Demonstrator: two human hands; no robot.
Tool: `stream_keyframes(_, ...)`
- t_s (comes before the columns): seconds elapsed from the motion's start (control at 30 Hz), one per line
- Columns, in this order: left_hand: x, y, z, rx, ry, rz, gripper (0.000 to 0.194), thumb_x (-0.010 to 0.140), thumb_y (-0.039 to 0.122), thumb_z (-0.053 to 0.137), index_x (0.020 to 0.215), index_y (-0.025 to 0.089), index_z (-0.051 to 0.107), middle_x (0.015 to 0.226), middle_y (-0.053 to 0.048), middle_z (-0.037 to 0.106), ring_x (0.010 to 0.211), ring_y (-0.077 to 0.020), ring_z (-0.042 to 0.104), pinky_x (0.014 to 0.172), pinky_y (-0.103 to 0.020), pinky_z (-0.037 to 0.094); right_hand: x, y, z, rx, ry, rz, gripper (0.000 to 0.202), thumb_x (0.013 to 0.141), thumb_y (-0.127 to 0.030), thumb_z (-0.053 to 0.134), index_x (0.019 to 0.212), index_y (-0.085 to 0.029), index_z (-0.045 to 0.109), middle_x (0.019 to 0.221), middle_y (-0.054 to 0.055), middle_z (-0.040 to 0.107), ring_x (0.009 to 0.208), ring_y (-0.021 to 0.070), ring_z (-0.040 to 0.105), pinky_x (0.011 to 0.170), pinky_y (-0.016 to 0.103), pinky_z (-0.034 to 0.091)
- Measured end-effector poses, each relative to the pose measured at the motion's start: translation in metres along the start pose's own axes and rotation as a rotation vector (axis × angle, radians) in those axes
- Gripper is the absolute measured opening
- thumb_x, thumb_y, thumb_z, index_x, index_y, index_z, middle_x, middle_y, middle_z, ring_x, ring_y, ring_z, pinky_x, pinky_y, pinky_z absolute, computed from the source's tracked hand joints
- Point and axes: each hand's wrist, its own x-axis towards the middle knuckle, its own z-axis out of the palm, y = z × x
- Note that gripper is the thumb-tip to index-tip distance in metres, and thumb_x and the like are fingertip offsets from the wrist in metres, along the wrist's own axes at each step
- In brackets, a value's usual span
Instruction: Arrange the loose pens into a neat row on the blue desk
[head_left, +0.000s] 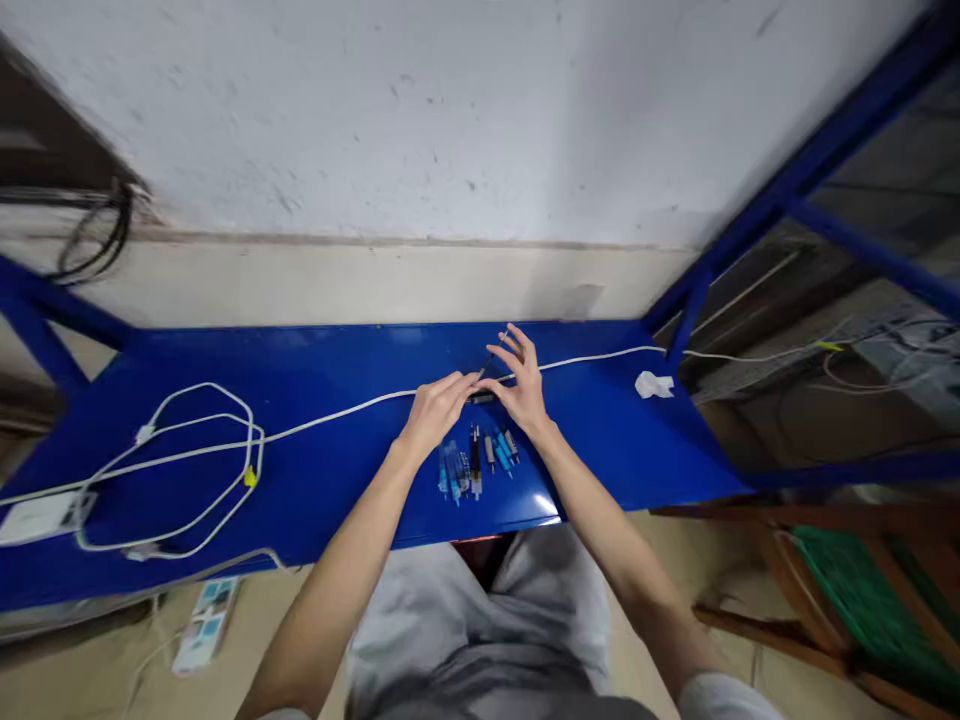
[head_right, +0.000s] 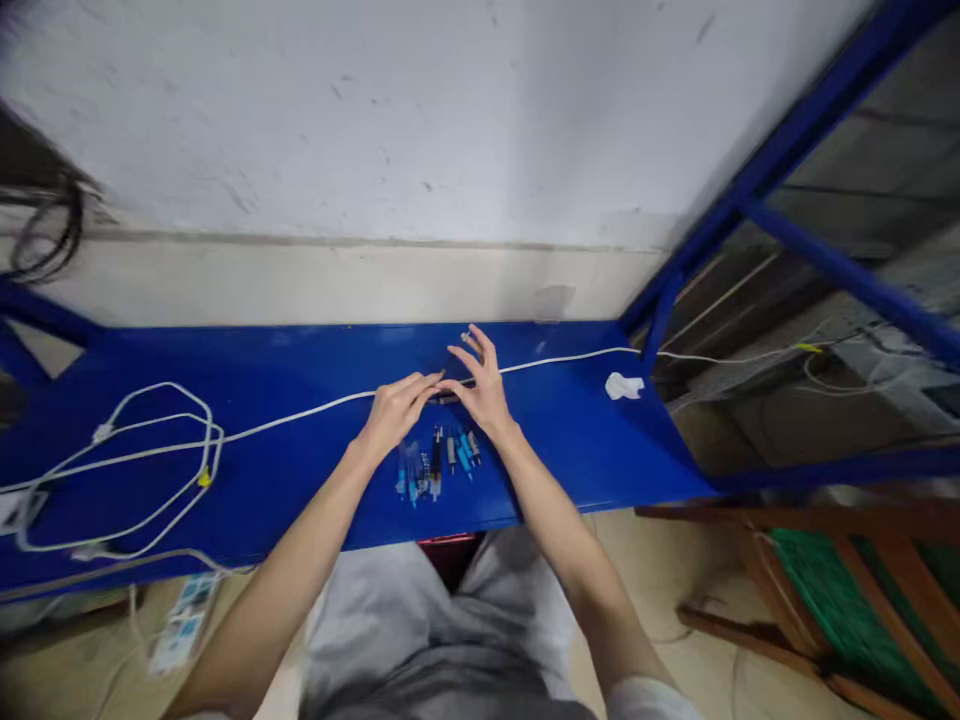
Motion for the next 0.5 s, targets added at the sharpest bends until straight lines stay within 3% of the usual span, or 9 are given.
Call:
stream_keyframes(0.17, -0.0002, 0.0019, -0.0024, -0.085, -0.002, -0.041, 0.031, 0.107, 0.026, 0.047, 0.131, 0.016, 0.064, 0.101, -0.008, 0.070, 0.090, -0.0170, 0.070, 0.080, -0.027, 0.056, 0.0021, 0.0031, 0.0019, -0.040, -0.022, 0.026, 0.052, 0.091, -0.054, 0.069, 0.138, -0.032, 0.061, 0.161, 0.012, 0.033, 0.142, 0.0334, 0.049, 0.118, 0.057, 0.045)
stream_keyframes(0.5, 0.0020, 0.0069, -0.0066, -0.096, 0.018, -0.103, 0.030, 0.107, 0.033, 0.048, 0.121, 0.016, 0.069, 0.094, -0.007, 0.070, 0.082, -0.0158, 0.069, 0.076, -0.027, 0.055, 0.0007, -0.0019, 0.0058, -0.088, 0.002, 0.023, 0.042, 0.098, -0.039, 0.067, 0.138, -0.030, 0.060, 0.159, 0.012, 0.034, 0.140, 0.0318, 0.051, 0.116, 0.055, 0.049)
